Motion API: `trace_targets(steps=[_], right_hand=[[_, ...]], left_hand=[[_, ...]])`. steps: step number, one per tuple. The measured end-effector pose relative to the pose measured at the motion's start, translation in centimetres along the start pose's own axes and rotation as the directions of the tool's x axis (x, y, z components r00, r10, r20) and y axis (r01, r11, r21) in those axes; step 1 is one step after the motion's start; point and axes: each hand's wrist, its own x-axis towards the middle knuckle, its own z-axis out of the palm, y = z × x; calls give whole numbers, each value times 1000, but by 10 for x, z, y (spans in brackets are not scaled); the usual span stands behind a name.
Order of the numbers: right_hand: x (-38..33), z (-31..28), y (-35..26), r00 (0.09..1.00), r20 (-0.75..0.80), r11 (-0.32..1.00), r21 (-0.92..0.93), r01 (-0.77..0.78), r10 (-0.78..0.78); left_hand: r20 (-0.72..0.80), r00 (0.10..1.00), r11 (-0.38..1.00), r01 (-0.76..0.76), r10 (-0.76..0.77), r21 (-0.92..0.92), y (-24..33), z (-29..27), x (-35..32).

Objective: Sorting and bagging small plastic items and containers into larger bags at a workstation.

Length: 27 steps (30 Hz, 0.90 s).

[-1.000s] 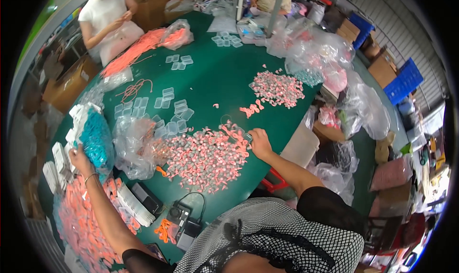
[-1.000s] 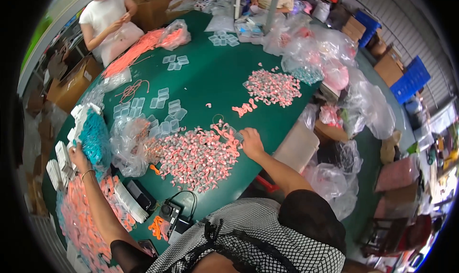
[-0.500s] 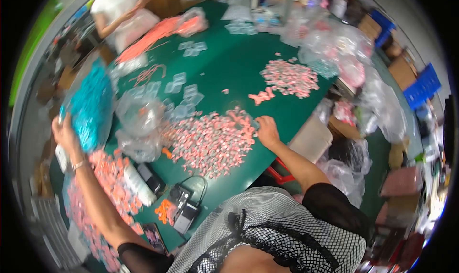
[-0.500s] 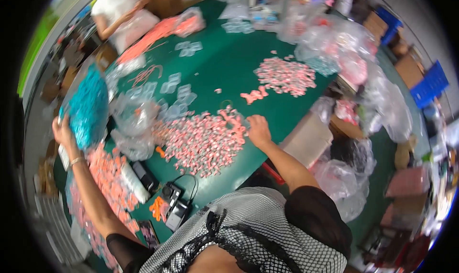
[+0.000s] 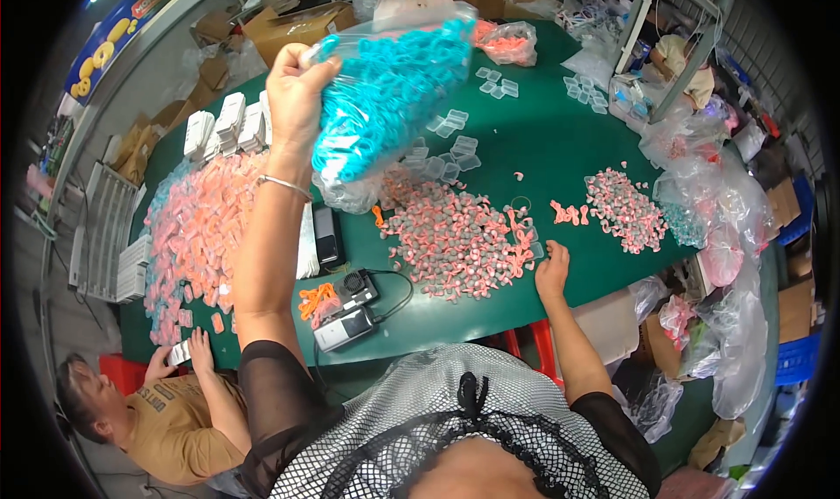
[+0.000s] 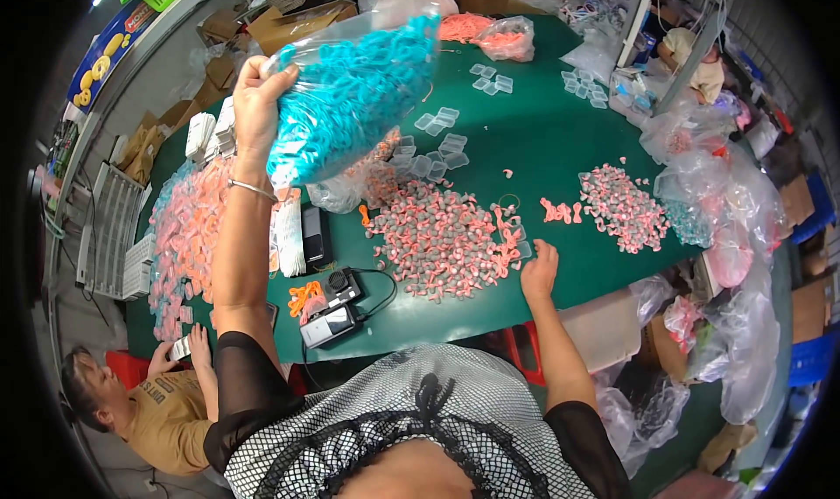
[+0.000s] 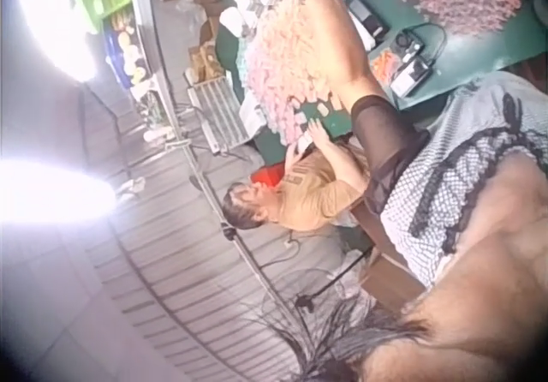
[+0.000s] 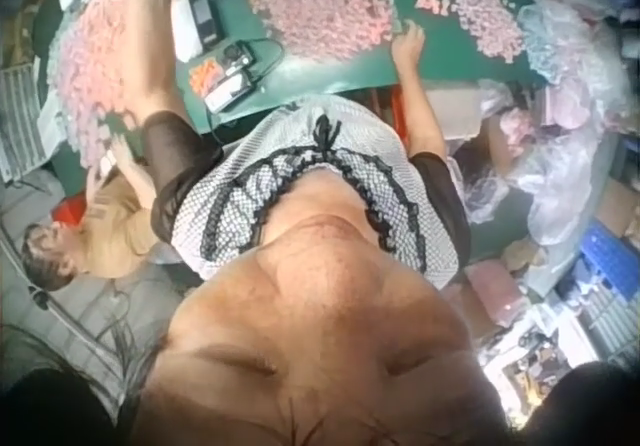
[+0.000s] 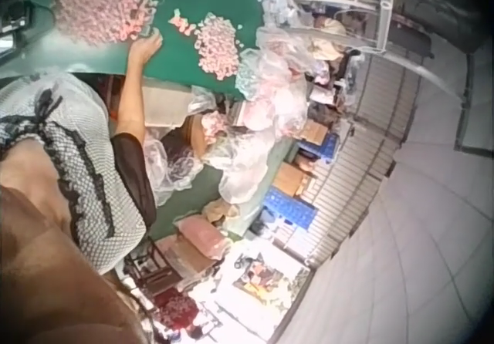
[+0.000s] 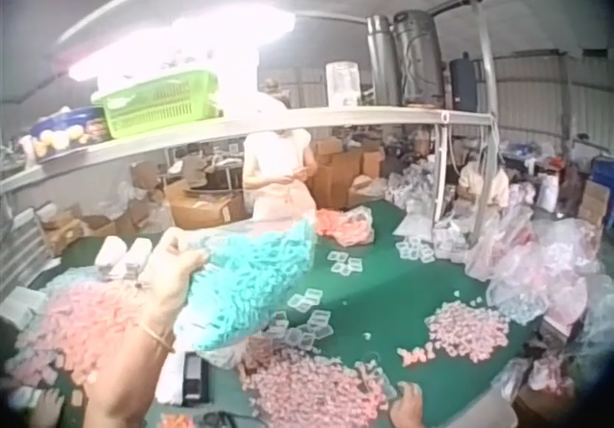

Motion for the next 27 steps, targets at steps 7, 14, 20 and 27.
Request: trace_targets(steps=[7, 14, 20, 27], right_hand=[[33, -50, -59, 800, 382, 274, 797, -538, 462], [31, -44, -112, 923, 380, 263, 899, -351, -65], [27, -26, -71, 815, 464, 44, 876, -480, -348], [78, -49, -185, 805, 406, -546, 593, -592, -432]], left_hand=[[157, 987, 992, 43, -24, -117, 9, 58, -77], [598, 799, 994, -101, 61, 33, 9, 89, -167], [609, 789, 978, -182, 82, 104, 10, 86, -204], [189, 981, 980, -75, 40, 183, -9, 39, -168]])
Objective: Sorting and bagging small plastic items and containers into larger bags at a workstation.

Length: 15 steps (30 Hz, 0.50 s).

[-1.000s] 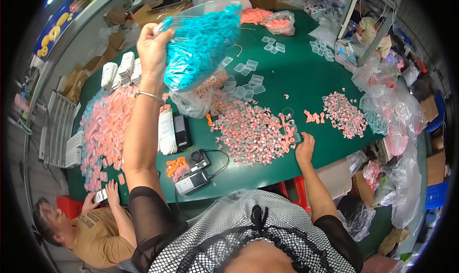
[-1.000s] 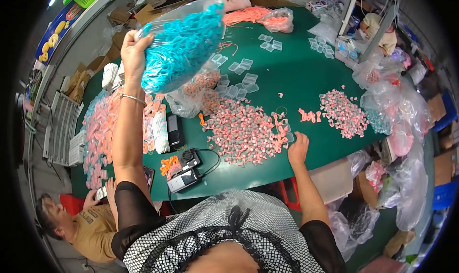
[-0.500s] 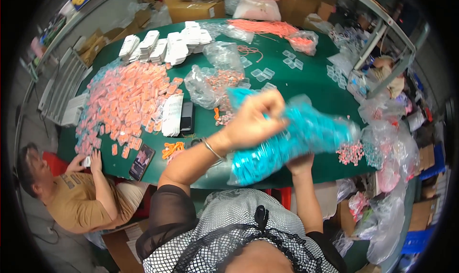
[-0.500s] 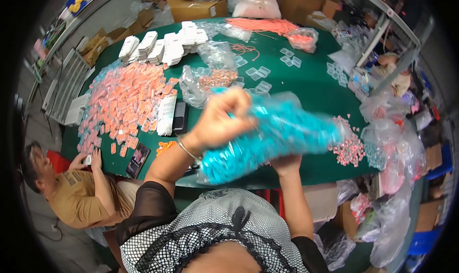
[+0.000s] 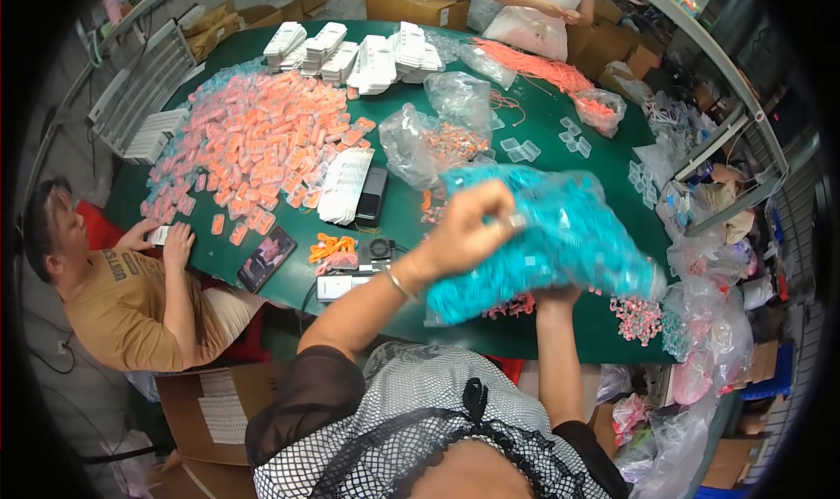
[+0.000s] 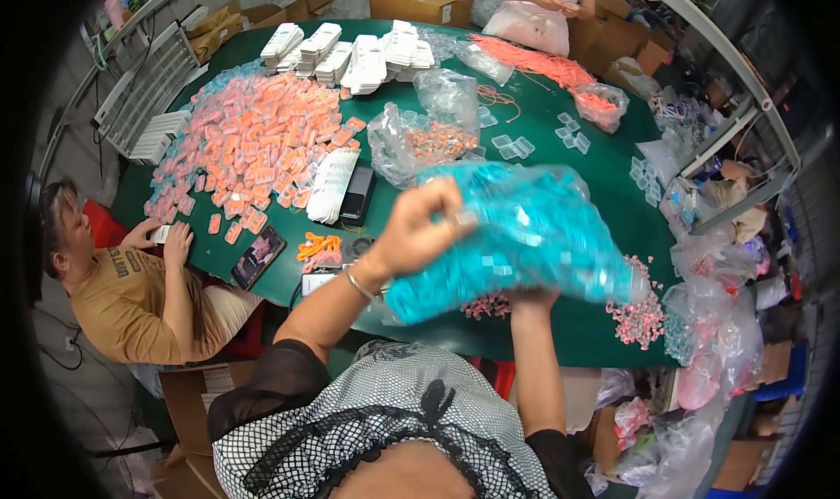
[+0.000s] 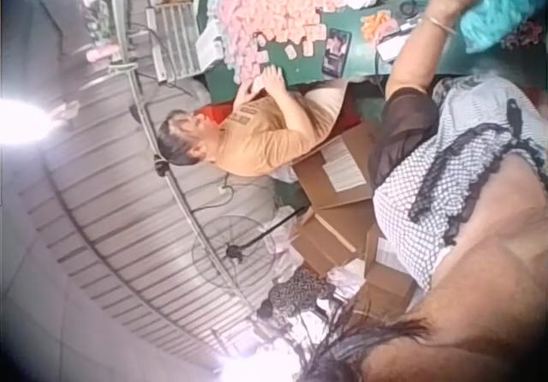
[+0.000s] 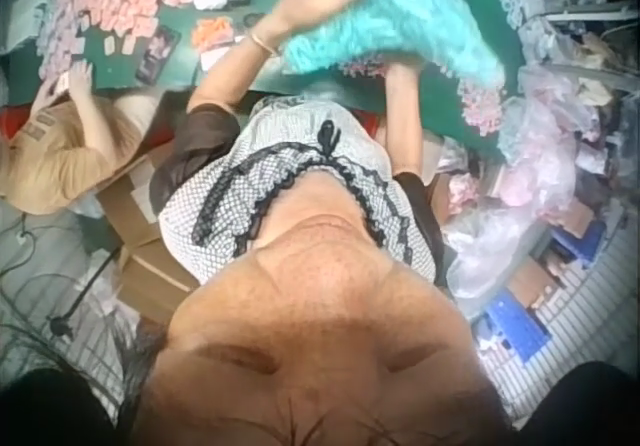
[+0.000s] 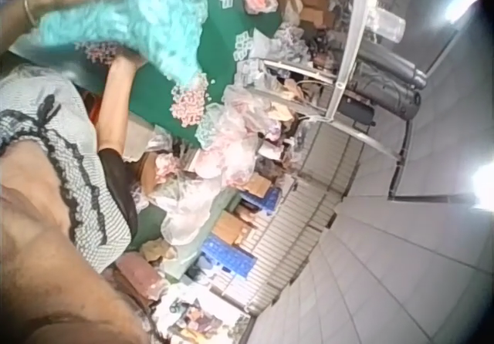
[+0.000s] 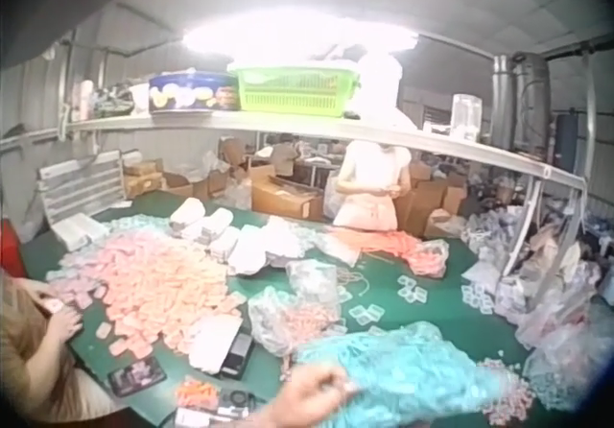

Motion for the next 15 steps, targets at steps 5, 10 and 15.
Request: trace_targets(steps=[5, 10, 15], right_hand=[[92, 40, 37, 961, -215, 956, 271, -110, 171], [195, 24, 85, 966, -149, 961, 214, -176, 210], [246, 5, 129, 904, -311, 955, 63, -290, 295]], left_hand=[[-161, 972, 982, -154, 170, 111, -21, -65, 61], [-211, 940, 945, -215, 268, 246, -49, -138, 126], [-274, 945, 972, -123, 176, 200, -98, -198, 156]])
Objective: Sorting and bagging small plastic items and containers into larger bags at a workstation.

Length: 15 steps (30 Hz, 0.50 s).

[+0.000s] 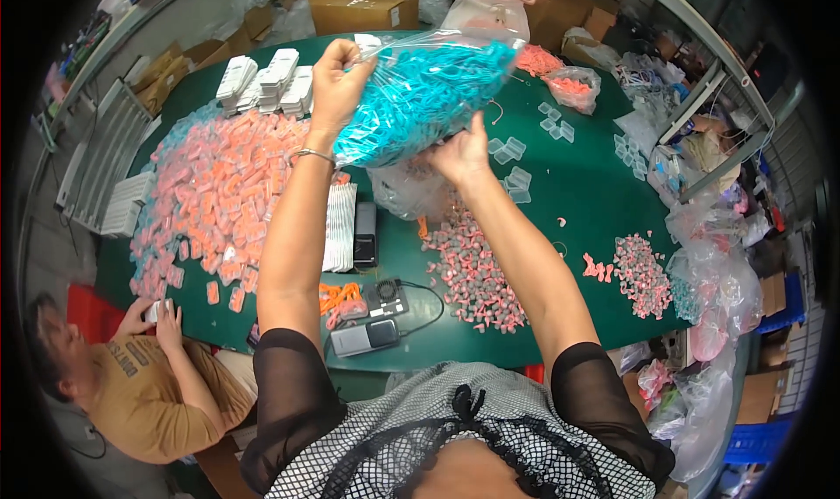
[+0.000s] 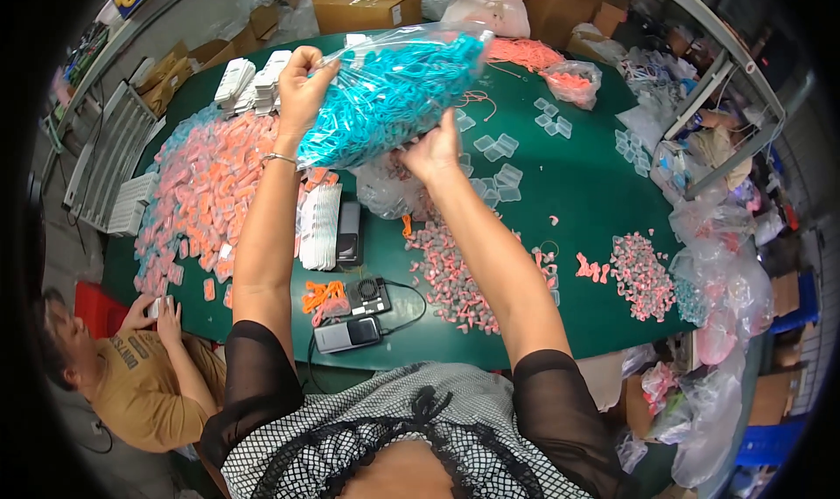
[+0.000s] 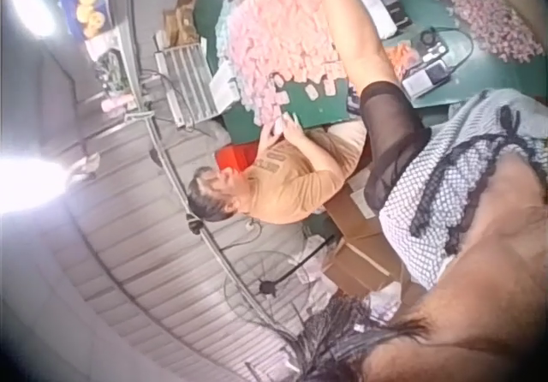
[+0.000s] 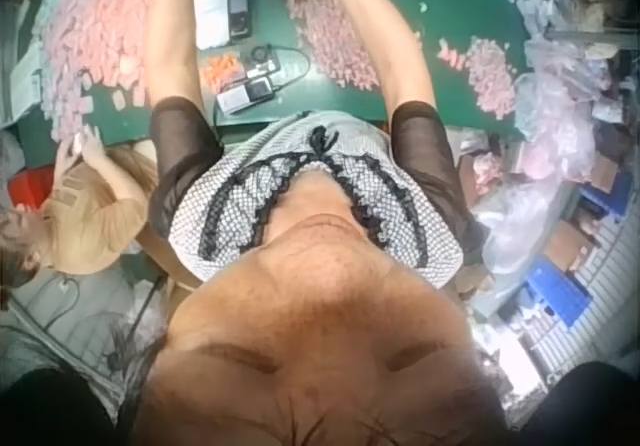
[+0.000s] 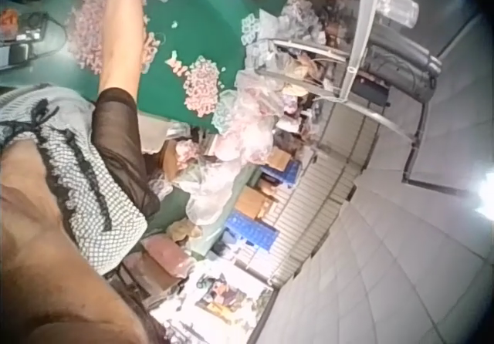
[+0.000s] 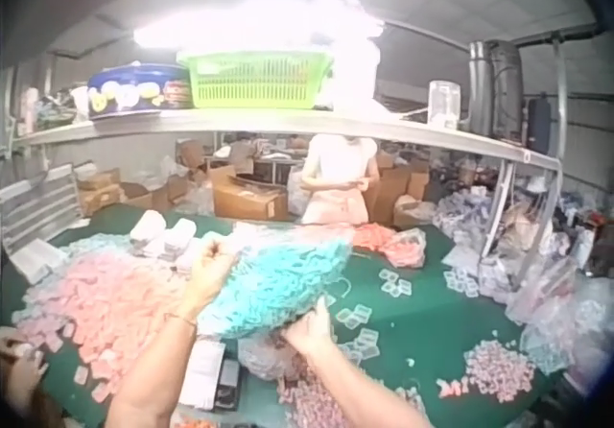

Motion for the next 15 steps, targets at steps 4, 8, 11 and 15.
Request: trace_targets(steps=[4, 8, 11, 15], right_hand=[[29, -10, 11, 993, -87, 984, -151, -94, 81], [41, -63, -5, 996, -90, 736, -675, -56, -7], [27, -94, -4, 905, 422, -250, -871, 423, 63], [-3, -83, 22, 935, 263, -600, -717, 354, 237]], left_hand=[[-60, 996, 997, 57, -60, -55, -29, -28, 10], [-99, 995, 999, 33, -33, -6, -51, -49, 29], [-101, 994, 999, 51, -50, 11, -68, -48, 36], [-169, 983, 984, 94, -67, 154, -112, -65, 33]])
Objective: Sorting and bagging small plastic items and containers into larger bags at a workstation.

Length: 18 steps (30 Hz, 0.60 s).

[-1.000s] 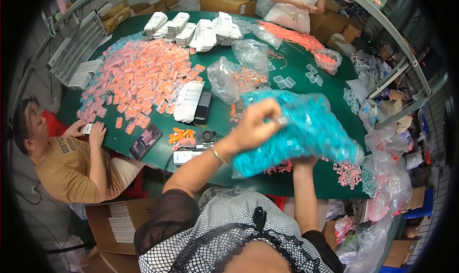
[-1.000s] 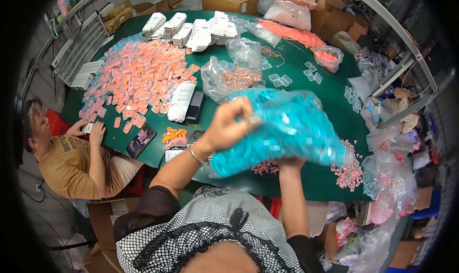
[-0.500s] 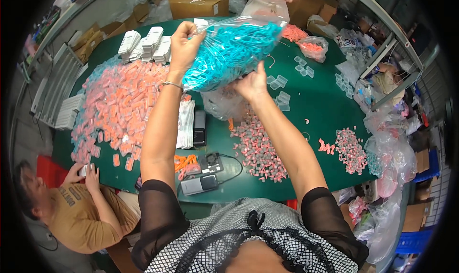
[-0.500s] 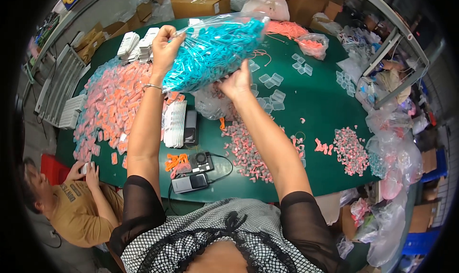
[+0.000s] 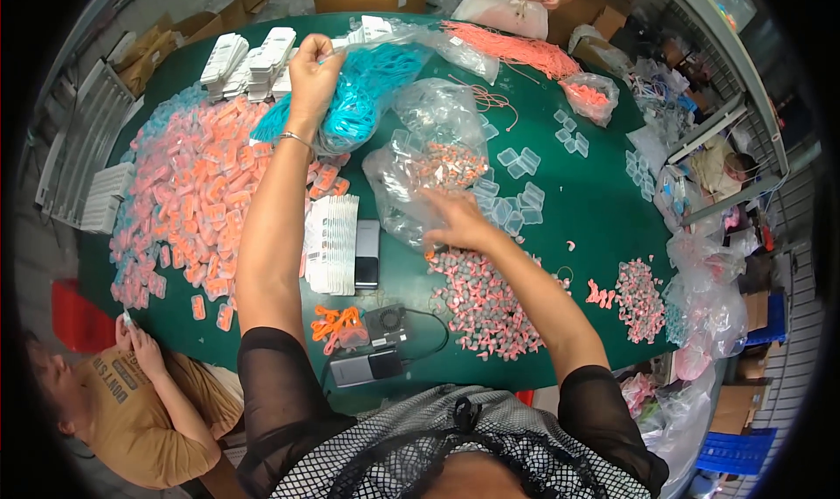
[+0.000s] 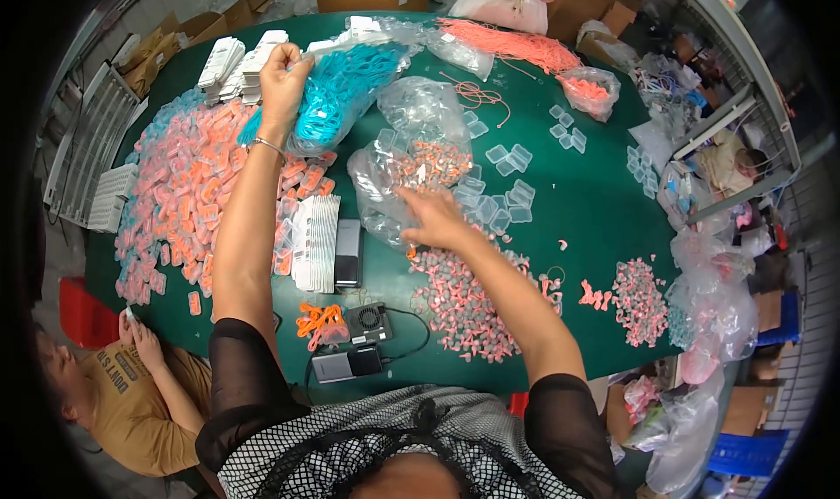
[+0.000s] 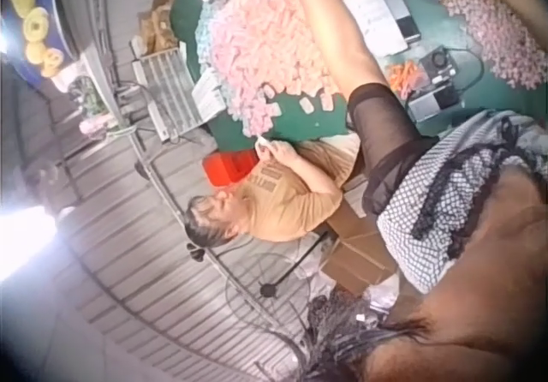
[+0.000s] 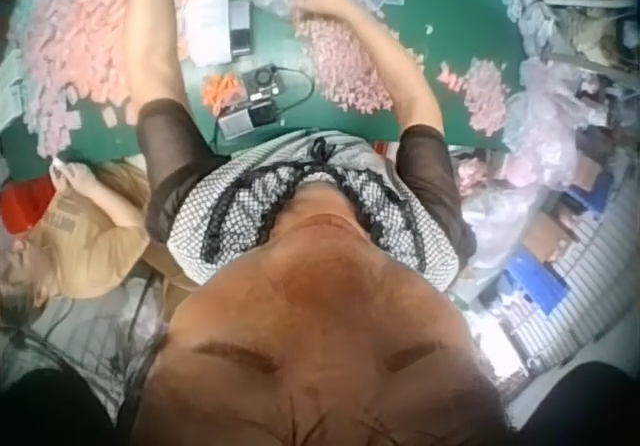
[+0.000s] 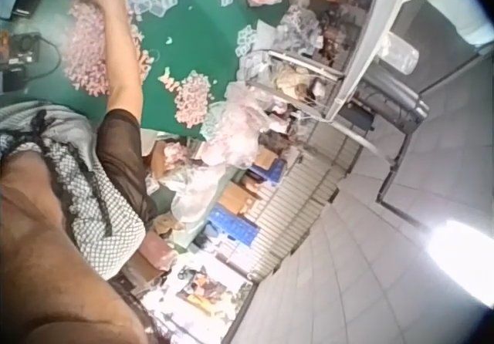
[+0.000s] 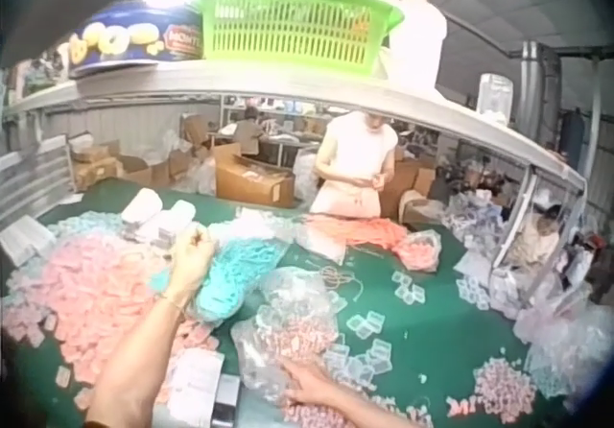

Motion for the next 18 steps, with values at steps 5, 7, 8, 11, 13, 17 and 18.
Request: trace_targets(steps=[5, 7, 8, 11, 13, 17, 18], right_hand=[[20, 2, 54, 826, -323, 808, 539, -240, 461], [36, -10, 92, 788, -460, 890, 389, -237, 410], [46, -10, 110, 719, -594, 932, 262, -251, 360], [68, 1, 145, 679, -664, 926, 54, -375, 314], [76, 4, 150, 716, -604, 888, -28, -458, 350], [86, 1, 128, 772, -47, 504, 782, -366, 633], [85, -7, 111, 768, -54, 367, 898, -241, 638]], left_hand=[[-107, 994, 997, 20, -12, 76, -53, -12, -9], [-97, 995, 997, -12, 19, 78, -66, -9, -18], [-71, 995, 991, 73, -65, 111, -80, -12, -24], [-27, 999, 989, -39, 43, 139, -100, 2, -40], [-52, 998, 985, 35, -26, 168, -100, 2, -39], [-118, 992, 976, 64, -40, 210, -112, -6, -28], [-129, 991, 977, 69, -43, 203, -113, -9, -28]])
